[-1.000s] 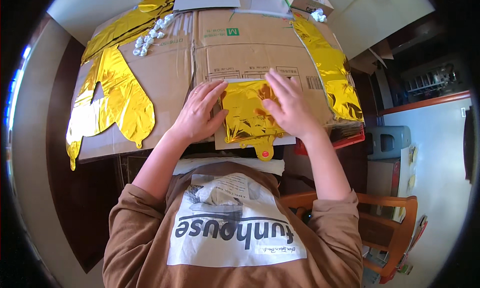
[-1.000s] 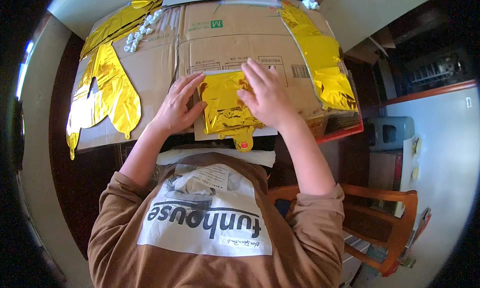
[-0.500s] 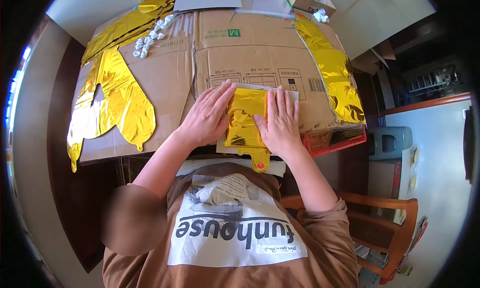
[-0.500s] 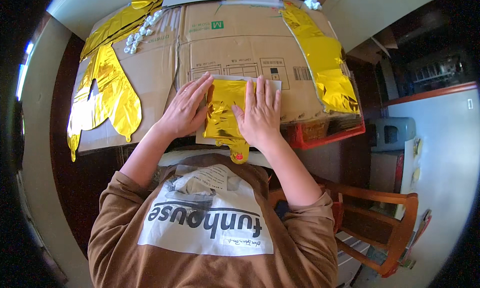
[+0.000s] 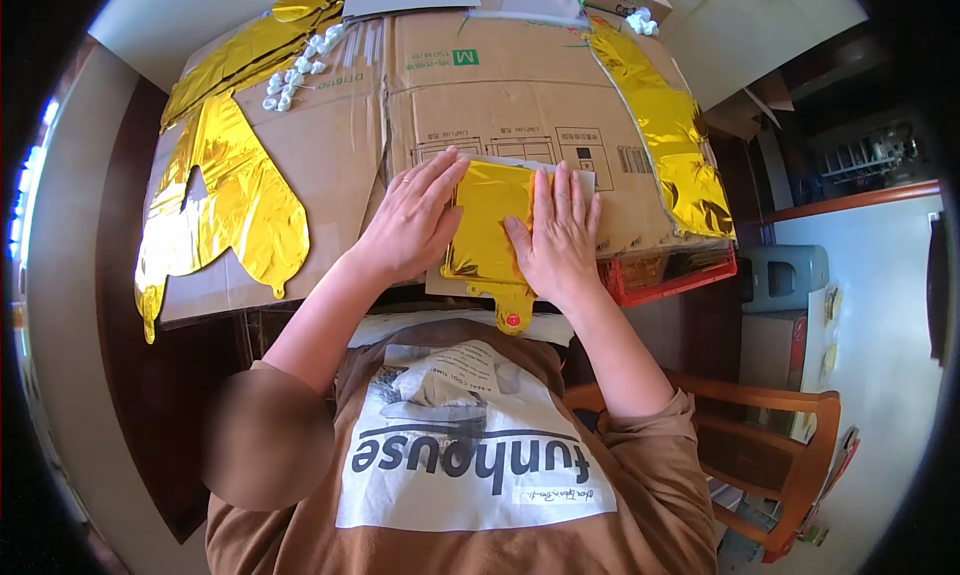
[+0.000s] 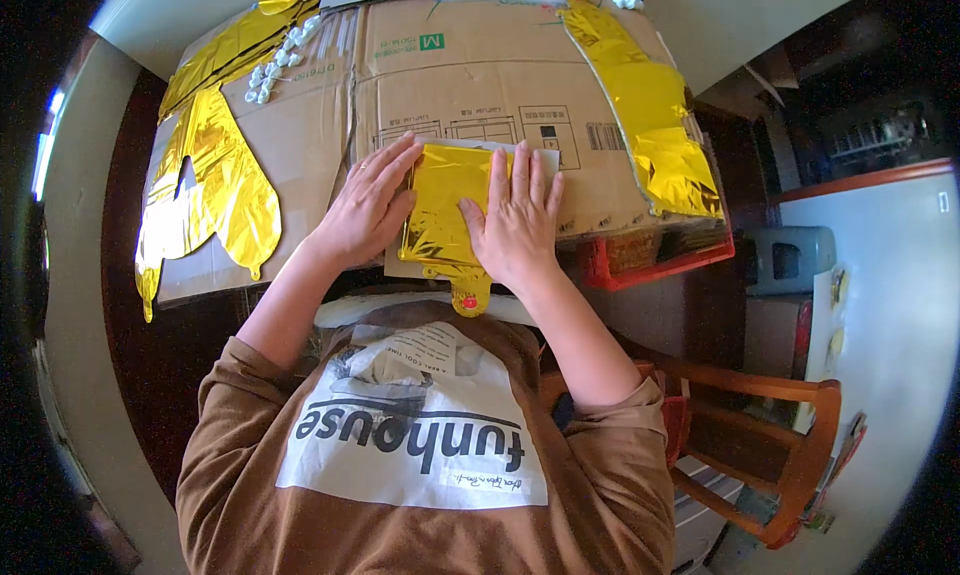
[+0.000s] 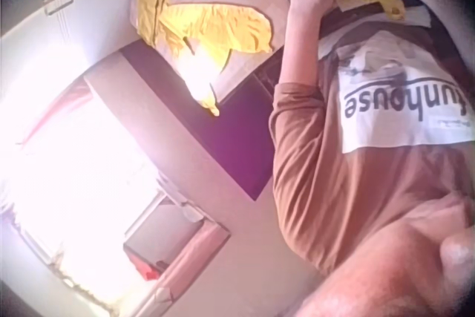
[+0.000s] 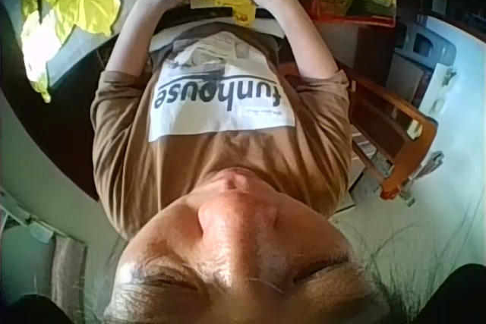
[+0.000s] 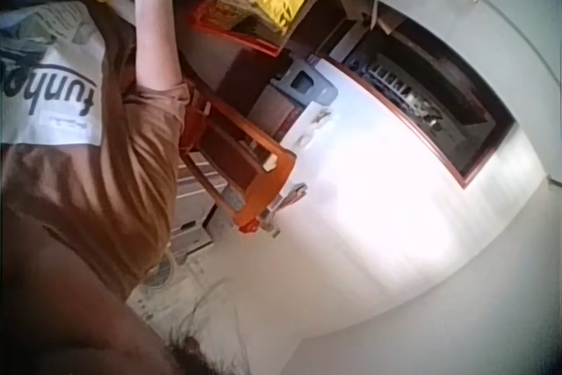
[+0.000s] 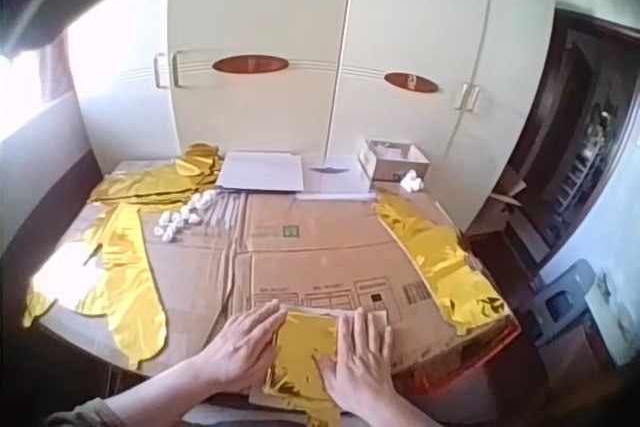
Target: Folding gold foil balloons and placing them into white envelopes at a workbench.
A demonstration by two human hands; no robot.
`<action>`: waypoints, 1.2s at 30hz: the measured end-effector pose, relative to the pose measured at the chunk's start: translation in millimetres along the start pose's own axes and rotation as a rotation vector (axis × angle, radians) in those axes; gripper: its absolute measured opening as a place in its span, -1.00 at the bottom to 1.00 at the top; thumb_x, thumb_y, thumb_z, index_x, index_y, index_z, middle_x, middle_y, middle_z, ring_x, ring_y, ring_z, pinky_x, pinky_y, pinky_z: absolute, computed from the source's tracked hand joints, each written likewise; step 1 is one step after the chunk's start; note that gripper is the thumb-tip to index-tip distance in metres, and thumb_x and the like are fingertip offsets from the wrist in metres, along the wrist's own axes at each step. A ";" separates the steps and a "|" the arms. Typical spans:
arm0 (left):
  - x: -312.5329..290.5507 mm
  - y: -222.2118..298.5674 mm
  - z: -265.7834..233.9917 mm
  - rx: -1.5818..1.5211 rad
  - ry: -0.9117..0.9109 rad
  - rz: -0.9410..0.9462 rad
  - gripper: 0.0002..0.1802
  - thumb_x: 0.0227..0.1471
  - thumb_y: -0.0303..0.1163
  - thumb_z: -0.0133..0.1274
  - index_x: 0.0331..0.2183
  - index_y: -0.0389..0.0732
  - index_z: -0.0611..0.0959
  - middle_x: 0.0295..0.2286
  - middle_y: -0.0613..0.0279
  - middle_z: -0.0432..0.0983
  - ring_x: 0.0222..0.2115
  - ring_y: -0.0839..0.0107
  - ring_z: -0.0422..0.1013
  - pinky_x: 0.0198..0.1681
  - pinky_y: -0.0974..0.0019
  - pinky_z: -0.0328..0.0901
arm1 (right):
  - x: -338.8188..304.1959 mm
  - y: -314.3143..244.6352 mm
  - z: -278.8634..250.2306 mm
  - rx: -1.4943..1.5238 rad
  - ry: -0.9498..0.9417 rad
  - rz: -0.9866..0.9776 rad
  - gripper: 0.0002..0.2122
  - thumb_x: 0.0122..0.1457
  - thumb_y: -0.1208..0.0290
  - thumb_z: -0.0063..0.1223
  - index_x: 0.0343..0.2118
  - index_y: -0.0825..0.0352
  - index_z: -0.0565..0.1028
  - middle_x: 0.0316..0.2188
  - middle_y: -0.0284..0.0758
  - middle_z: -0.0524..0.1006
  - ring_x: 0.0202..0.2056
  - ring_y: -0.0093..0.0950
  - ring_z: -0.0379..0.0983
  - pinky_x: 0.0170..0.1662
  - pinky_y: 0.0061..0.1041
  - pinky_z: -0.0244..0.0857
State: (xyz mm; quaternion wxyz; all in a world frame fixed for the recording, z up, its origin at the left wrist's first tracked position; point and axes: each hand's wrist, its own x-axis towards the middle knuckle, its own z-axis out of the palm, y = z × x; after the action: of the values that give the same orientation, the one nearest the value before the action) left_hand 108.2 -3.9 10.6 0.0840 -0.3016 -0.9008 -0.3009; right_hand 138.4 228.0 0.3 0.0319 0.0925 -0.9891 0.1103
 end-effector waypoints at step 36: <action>44.4 -27.8 -17.9 -0.045 -0.020 0.435 -0.64 -0.07 -0.63 0.04 -0.14 -0.25 0.61 -0.02 0.02 0.45 0.01 -0.01 0.38 0.09 0.01 0.28 | -57.6 31.6 -73.8 0.185 0.287 -0.360 -0.60 0.07 0.45 0.19 0.02 0.32 0.52 0.15 -0.14 0.44 0.18 -0.17 0.35 0.27 -0.05 0.13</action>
State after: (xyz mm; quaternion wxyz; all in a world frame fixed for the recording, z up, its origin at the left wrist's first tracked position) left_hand 55.5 -10.3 26.1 0.1313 -0.4936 -0.8084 -0.2926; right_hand 192.1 284.9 60.6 0.1828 0.2532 -0.9276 0.2049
